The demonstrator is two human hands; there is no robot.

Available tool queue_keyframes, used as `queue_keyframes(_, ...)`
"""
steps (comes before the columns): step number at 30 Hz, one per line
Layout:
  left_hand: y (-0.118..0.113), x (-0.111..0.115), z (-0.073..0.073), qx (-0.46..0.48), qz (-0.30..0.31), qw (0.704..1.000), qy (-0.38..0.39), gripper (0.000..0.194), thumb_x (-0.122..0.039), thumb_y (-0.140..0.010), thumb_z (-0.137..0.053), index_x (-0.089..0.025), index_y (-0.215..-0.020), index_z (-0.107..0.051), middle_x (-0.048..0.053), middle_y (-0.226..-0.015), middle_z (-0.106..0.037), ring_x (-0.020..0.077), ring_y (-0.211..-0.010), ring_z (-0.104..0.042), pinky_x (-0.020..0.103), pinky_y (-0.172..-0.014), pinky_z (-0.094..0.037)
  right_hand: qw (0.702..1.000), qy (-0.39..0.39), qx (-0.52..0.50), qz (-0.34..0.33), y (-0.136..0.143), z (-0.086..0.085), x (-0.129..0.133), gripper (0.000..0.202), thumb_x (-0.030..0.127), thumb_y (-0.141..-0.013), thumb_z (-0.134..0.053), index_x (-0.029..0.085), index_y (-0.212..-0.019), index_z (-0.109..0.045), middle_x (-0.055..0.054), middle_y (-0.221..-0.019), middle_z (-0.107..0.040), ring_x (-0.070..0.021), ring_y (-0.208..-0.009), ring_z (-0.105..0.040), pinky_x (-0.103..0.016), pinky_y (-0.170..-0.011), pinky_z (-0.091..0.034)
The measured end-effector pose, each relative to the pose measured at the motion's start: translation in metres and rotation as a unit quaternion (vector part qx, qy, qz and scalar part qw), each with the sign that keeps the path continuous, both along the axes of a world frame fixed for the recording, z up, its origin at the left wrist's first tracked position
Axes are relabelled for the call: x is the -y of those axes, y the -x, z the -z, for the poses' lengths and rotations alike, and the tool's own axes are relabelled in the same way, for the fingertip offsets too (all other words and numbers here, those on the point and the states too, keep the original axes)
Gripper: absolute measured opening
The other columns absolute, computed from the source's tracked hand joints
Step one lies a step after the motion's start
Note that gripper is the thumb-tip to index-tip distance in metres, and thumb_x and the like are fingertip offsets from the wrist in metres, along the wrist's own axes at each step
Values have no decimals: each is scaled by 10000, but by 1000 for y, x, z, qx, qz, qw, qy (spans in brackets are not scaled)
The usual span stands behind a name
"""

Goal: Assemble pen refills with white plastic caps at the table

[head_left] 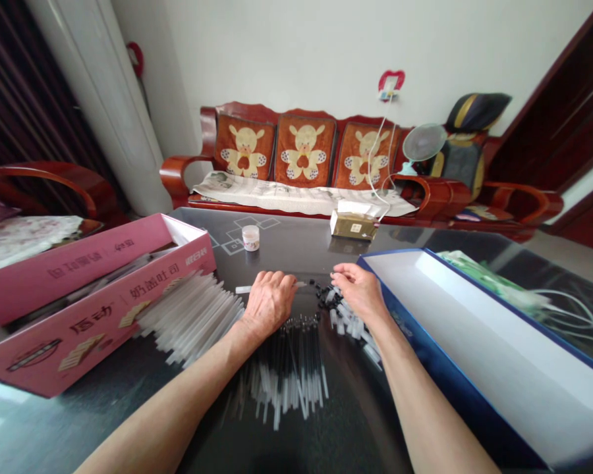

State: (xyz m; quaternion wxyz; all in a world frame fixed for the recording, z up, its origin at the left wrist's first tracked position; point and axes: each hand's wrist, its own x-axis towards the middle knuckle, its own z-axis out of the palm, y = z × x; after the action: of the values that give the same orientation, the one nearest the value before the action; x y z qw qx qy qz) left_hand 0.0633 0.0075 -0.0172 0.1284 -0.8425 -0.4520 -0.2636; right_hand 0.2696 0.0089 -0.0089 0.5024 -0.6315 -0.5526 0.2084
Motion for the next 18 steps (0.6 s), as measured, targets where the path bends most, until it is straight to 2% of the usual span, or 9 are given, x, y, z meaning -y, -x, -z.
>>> queue_keyframes(3, 0, 0, 0, 0, 2, 1000, 8, 211, -299, -927, -412, -194, -916, -594, 51, -806, -612, 191, -770, -543, 335, -758, -346, 980, -26, 196, 20, -16, -2, 1, 143, 233, -735, -565, 221, -808, -687, -35, -791, -709, -182, -739, -645, -303, -732, -472)
queue_keyframes(7, 0, -1, 2, -2, 8, 1000, 10, 204, -296, -927, -410, -194, -923, -588, 50, -813, -611, 191, -772, -543, 336, -765, -352, 932, -52, 358, -39, -12, 6, 4, 161, 170, -753, -551, 222, -789, -699, -56, -939, -692, -191, -861, -616, -299, -817, -436)
queue_keyframes(9, 0, -2, 3, -1, 10, 1000, 8, 201, -297, -927, -413, -195, -921, -585, 49, -812, -609, 192, -776, -542, 336, -767, -354, 917, -52, 391, -51, -5, 13, 4, 153, 172, -766, -560, 226, -780, -702, -60, -979, -683, -204, -914, -596, -309, -843, -416)
queue_keyframes(13, 0, -3, 4, -4, 13, 1000, 5, 196, -295, -926, -415, -194, -922, -583, 49, -815, -605, 196, -782, -542, 339, -769, -358, 910, -46, 411, -42, 6, 26, 4, 148, 211, -798, -561, 234, -800, -707, -55, -1023, -675, -232, -984, -558, -356, -874, -378)
queue_keyframes(16, 0, -2, 4, -6, 15, 1000, 6, 187, -290, -924, -419, -194, -924, -580, 48, -814, -602, 198, -785, -542, 341, -767, -361, 913, -51, 403, -38, 8, 28, 4, 148, 191, -780, -566, 227, -820, -705, -60, -1029, -675, -249, -1009, -543, -387, -905, -357)
queue_keyframes(18, 0, -2, 3, -6, 17, 1000, 8, 179, -286, -923, -423, -192, -925, -575, 49, -814, -601, 196, -788, -544, 338, -767, -362, 926, -68, 369, -47, 9, 25, 5, 180, 163, -769, -550, 216, -857, -699, -68, -1031, -674, -244, -1010, -552, -384, -917, -366)
